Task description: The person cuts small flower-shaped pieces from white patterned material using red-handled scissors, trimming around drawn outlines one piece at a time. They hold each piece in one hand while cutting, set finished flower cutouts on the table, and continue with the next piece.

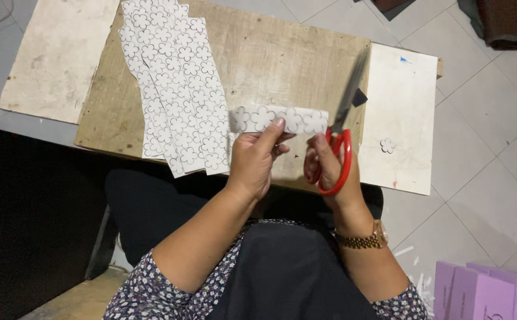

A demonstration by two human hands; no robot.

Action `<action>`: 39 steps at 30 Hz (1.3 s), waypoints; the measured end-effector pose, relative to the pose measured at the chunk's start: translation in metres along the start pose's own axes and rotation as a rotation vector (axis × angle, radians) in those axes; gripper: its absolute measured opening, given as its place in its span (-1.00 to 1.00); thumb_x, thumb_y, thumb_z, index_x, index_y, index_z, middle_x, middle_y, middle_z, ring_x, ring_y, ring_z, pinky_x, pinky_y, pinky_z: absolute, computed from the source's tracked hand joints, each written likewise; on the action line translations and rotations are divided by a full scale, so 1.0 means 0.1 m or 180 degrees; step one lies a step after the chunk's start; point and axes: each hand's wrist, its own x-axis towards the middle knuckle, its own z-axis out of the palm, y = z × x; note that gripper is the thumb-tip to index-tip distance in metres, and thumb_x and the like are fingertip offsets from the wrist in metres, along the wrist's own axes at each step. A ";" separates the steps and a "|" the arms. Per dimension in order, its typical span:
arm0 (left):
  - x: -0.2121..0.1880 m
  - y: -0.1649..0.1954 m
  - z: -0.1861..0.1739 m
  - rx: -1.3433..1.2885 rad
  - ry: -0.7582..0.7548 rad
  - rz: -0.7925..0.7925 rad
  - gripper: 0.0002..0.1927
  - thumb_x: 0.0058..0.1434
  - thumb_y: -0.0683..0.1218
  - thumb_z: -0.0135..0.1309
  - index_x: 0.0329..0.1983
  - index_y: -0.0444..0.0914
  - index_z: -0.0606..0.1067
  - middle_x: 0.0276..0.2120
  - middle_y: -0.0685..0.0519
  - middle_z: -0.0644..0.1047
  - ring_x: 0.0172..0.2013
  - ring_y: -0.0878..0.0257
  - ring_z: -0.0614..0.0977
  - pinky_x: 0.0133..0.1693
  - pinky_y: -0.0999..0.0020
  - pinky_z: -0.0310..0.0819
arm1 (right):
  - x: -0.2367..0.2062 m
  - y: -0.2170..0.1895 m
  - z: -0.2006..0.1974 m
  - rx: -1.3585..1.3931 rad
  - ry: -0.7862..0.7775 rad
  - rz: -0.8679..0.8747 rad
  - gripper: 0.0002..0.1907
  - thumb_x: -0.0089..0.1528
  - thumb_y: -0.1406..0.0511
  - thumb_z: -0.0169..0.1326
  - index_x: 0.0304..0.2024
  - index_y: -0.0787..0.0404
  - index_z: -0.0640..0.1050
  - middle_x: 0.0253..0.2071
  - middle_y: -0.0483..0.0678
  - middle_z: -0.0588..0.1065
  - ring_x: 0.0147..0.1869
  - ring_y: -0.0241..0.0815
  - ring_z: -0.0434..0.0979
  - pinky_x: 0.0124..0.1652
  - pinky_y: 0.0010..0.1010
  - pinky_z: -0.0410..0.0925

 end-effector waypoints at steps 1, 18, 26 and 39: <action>0.01 0.02 0.00 -0.0094 0.0067 0.0094 -0.77 0.31 -0.04 0.17 -0.25 -0.32 0.62 -0.28 0.01 0.67 -0.19 0.26 0.68 -0.23 0.37 0.50 | -0.02 0.03 -0.02 -0.0014 -0.0023 0.0219 -0.65 0.41 0.11 -0.07 -0.18 0.28 0.48 -0.52 -0.08 0.40 -0.59 -0.30 0.33 -0.59 -0.47 0.22; -0.14 0.26 0.13 0.0240 0.0281 0.0737 -0.71 0.35 -0.02 0.15 -0.21 -0.38 0.64 -0.26 -0.04 0.69 -0.17 0.24 0.74 -0.31 0.47 0.44 | -0.27 -0.04 0.13 -0.1185 -0.1437 -0.0257 -0.31 0.33 -0.24 -0.13 -0.05 0.25 0.42 -0.34 -0.17 0.37 -0.31 -0.38 0.38 -0.28 -0.55 0.33; -0.16 0.29 0.17 0.0417 0.0322 0.0771 -0.71 0.35 -0.01 0.15 -0.21 -0.36 0.65 -0.26 -0.05 0.71 -0.16 0.27 0.73 -0.33 0.51 0.40 | -0.28 -0.07 0.15 -0.1107 -0.1351 -0.0190 -0.30 0.30 -0.27 -0.13 -0.11 0.23 0.42 -0.39 -0.19 0.35 -0.37 -0.40 0.34 -0.35 -0.57 0.31; -0.13 0.27 0.15 0.0233 0.0330 0.0701 -0.72 0.36 -0.04 0.15 -0.22 -0.39 0.63 -0.27 -0.06 0.69 -0.15 0.20 0.74 -0.32 0.50 0.42 | -0.28 -0.03 0.16 -0.1054 -0.1180 -0.0082 -0.47 0.40 -0.12 -0.17 -0.28 0.19 0.40 -0.46 -0.19 0.32 -0.49 -0.41 0.32 -0.48 -0.58 0.27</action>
